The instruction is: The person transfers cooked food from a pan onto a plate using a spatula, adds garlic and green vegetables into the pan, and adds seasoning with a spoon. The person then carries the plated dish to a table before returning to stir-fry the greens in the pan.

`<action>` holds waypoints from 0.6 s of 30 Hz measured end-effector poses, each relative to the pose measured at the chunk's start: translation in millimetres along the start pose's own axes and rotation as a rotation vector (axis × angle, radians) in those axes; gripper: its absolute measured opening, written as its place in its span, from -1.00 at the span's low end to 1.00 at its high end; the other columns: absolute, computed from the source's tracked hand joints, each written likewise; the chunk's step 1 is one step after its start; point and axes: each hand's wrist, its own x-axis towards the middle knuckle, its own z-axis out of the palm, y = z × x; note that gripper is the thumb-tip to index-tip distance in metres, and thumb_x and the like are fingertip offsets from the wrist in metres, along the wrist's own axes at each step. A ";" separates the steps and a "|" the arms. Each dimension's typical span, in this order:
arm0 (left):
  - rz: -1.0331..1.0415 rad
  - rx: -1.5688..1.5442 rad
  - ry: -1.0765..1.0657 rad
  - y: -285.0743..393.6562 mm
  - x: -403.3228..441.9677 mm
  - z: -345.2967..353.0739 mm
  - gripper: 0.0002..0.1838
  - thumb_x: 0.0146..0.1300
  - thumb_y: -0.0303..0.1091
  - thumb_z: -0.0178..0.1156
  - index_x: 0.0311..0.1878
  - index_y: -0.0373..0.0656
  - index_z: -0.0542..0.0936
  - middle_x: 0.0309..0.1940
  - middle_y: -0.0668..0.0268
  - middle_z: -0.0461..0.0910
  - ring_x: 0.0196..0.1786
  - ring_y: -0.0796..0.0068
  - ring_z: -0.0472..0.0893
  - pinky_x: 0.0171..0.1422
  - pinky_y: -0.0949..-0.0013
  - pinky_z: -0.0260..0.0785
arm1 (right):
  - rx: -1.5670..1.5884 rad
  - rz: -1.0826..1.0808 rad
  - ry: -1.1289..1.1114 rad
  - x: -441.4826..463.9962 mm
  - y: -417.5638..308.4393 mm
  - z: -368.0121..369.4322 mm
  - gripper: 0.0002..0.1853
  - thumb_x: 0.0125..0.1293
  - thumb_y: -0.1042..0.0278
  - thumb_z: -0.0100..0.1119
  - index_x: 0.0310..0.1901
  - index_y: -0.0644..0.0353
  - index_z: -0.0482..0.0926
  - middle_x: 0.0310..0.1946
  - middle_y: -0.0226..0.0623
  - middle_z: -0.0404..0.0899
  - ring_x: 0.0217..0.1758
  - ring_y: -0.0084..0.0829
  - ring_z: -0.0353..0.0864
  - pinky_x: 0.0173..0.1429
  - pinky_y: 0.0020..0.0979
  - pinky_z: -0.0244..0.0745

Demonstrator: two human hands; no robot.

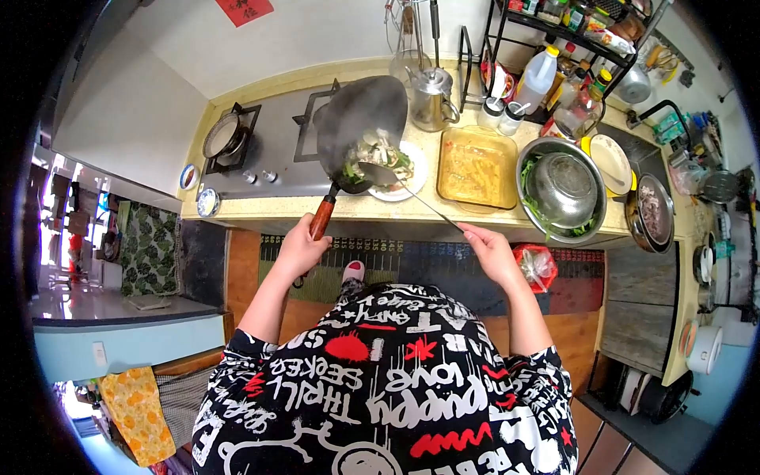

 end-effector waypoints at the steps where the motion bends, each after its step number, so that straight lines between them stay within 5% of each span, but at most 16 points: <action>1: 0.007 0.017 0.010 -2.5 0.9 0.7 -0.62 0.18 -0.26 0.34 -0.06 -0.21 0.42 -0.33 -0.01 0.64 -0.22 -0.03 0.67 -0.12 0.11 0.46 | -0.014 -0.011 0.010 -0.2 2.2 -2.7 -0.67 0.51 0.33 0.08 0.19 0.27 0.60 -0.01 -0.35 0.70 0.06 -0.62 0.54 0.27 -0.52 0.35; 11: 0.028 -0.011 0.040 -6.1 7.4 10.6 -0.62 0.17 -0.24 0.35 -0.08 -0.21 0.42 -0.31 -0.05 0.64 -0.14 -0.13 0.64 -0.06 0.05 0.44 | -0.021 -0.012 0.044 -6.8 -4.0 -22.1 -0.67 0.52 0.37 0.08 0.18 0.37 0.59 0.06 -0.26 0.67 0.15 -0.57 0.53 0.34 -0.51 0.30; 14: 0.026 0.034 0.044 3.9 1.1 6.3 -0.62 0.17 -0.24 0.34 -0.08 -0.21 0.43 -0.29 -0.06 0.65 -0.13 -0.15 0.64 -0.05 0.03 0.44 | -0.101 -0.124 0.094 -8.8 -7.8 -21.5 -0.70 0.46 0.41 0.14 0.16 0.23 0.63 -0.10 -0.30 0.74 -0.01 -0.51 0.63 0.16 -0.53 0.42; 18: 0.054 0.092 0.062 14.3 -5.0 4.3 -0.62 0.17 -0.24 0.34 -0.08 -0.21 0.42 -0.30 -0.08 0.65 -0.12 -0.16 0.64 -0.05 0.01 0.45 | -0.645 -0.326 0.099 -8.9 -44.0 -13.0 -0.72 0.36 0.35 0.21 0.09 -0.05 0.68 -0.36 -0.18 0.62 -0.27 -0.18 0.64 -0.09 -0.28 0.54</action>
